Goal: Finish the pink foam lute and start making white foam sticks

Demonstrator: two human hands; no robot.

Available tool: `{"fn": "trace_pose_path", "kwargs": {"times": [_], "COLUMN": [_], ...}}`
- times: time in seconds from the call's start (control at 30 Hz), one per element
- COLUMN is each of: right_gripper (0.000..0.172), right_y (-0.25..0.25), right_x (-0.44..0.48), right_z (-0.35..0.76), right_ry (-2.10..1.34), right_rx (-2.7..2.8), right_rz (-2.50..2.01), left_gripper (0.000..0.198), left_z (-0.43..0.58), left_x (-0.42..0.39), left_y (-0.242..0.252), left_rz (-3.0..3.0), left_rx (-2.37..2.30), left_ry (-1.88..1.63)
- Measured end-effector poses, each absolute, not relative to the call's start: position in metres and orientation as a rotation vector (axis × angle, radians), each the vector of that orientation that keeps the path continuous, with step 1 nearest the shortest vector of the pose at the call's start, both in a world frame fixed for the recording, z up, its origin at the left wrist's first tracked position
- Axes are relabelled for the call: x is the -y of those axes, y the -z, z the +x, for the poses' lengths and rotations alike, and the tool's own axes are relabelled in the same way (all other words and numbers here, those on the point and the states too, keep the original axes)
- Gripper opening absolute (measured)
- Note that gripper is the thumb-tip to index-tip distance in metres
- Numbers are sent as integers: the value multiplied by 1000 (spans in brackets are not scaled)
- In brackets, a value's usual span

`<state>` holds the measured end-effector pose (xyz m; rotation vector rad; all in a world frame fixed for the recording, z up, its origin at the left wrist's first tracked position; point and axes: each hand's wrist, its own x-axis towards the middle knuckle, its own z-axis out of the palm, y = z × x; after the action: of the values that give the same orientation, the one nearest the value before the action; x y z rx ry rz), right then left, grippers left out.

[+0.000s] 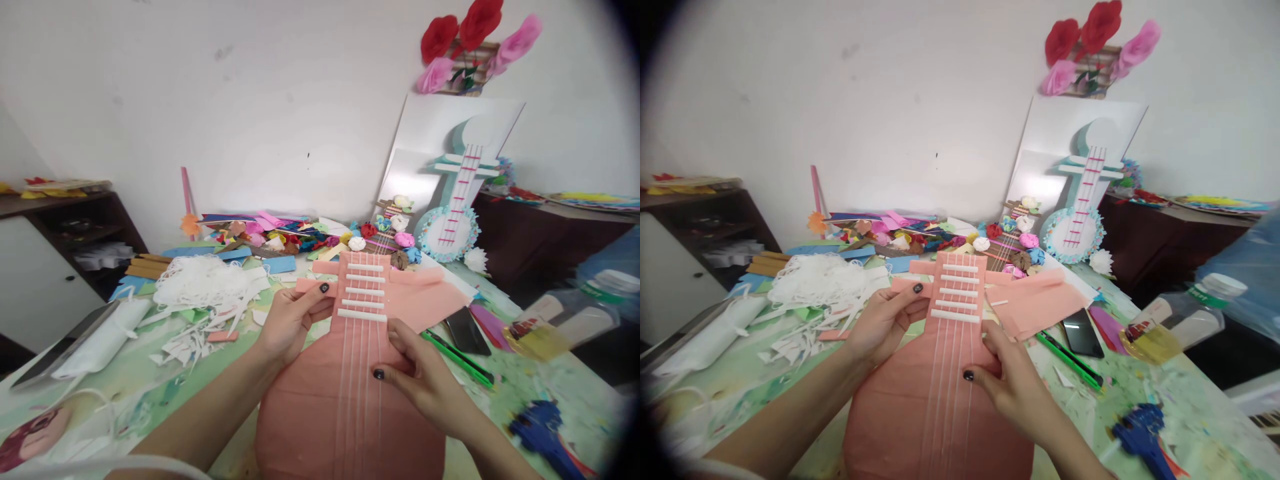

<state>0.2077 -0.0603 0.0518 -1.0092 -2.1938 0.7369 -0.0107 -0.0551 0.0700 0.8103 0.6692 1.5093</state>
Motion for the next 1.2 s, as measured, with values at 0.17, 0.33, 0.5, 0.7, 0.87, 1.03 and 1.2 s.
{"fn": "trace_pose_path", "kwargs": {"times": [0.17, 0.33, 0.5, 0.7, 0.87, 1.03, 1.2], "right_gripper": [18, 18, 20, 22, 24, 28, 31], "right_y": [-52, -53, -51, -49, -50, -49, -46], "right_x": [59, 60, 59, 58, 58, 56, 52], "right_z": [207, 207, 207, 207, 207, 209, 210], "right_ry": [-725, -704, -700, -733, -804, -874, -931], "right_rx": [2206, 2197, 2173, 2152, 2139, 2127, 2087], "right_rz": [-1002, -998, -983, -996, -1005, -1002, -994], "left_gripper": [17, 16, 15, 15, 15, 20, 24], "left_z": [-11, -11, -14, -13, -15, -19, -23], "left_x": [54, 54, 53, 54, 54, 56, 53], "left_y": [-69, -69, -70, -71, -71, -70, -65], "left_rz": [801, 802, 815, 777, 752, 804, 802], "left_rx": [-673, -678, -679, -688, -674, -664, -630], "left_ry": [-1512, -1509, -1496, -1490, -1492, -1452, -1455]}}
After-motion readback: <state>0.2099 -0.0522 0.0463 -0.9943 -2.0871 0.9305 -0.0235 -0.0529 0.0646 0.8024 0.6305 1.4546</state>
